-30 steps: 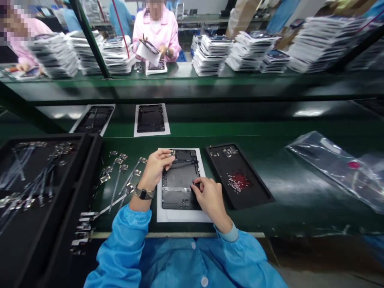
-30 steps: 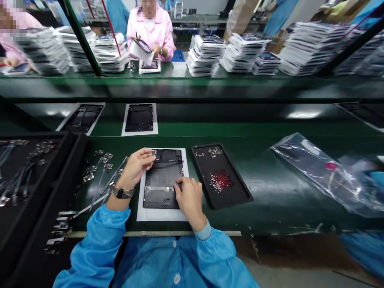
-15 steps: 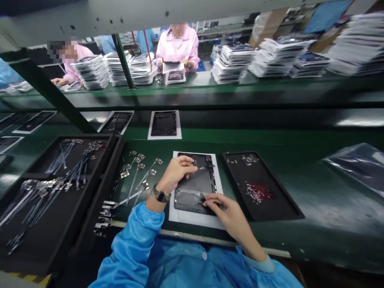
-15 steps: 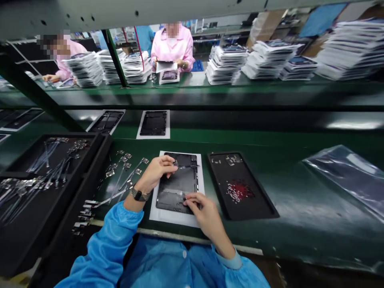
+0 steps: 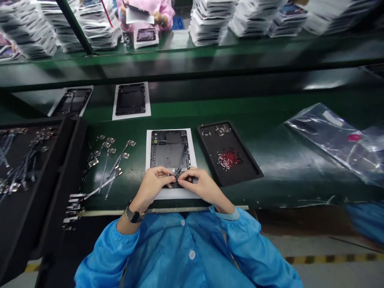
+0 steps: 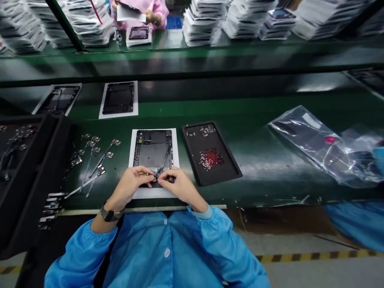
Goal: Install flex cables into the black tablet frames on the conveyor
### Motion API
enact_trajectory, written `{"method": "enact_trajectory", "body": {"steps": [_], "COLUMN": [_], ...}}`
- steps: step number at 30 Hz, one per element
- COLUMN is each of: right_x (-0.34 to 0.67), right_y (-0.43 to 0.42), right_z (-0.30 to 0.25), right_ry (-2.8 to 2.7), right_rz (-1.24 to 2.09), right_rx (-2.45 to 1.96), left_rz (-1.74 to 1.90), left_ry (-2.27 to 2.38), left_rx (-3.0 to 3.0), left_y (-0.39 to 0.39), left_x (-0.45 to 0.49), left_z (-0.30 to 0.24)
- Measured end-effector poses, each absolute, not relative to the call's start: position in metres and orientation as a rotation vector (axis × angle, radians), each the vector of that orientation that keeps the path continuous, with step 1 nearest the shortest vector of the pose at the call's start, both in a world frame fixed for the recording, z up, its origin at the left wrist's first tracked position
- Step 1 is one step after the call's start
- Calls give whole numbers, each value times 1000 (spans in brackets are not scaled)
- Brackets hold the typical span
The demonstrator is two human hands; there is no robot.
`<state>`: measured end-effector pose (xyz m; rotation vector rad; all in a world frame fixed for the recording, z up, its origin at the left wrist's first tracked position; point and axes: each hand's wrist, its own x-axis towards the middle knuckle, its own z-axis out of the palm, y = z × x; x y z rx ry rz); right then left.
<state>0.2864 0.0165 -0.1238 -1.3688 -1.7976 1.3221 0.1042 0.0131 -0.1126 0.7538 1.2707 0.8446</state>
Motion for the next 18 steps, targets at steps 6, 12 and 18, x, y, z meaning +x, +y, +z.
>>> {"method": "enact_trajectory", "body": {"steps": [6,12,18], "right_x": [288,290,290], "right_y": [19,20,25], "right_z": [-124,-125,-124], "right_ry": [-1780,-1809,-1887], "right_rz": [1372,1406,1420], "right_rx": [-1388,-1342,-1339], "left_rz": [890,850,809], "left_ry": [1301,1314,1356], "left_rx": [739,742,820], "left_y": [10,10,10], "left_x": [111,113,110], "left_z": [-113,-111,-110]}}
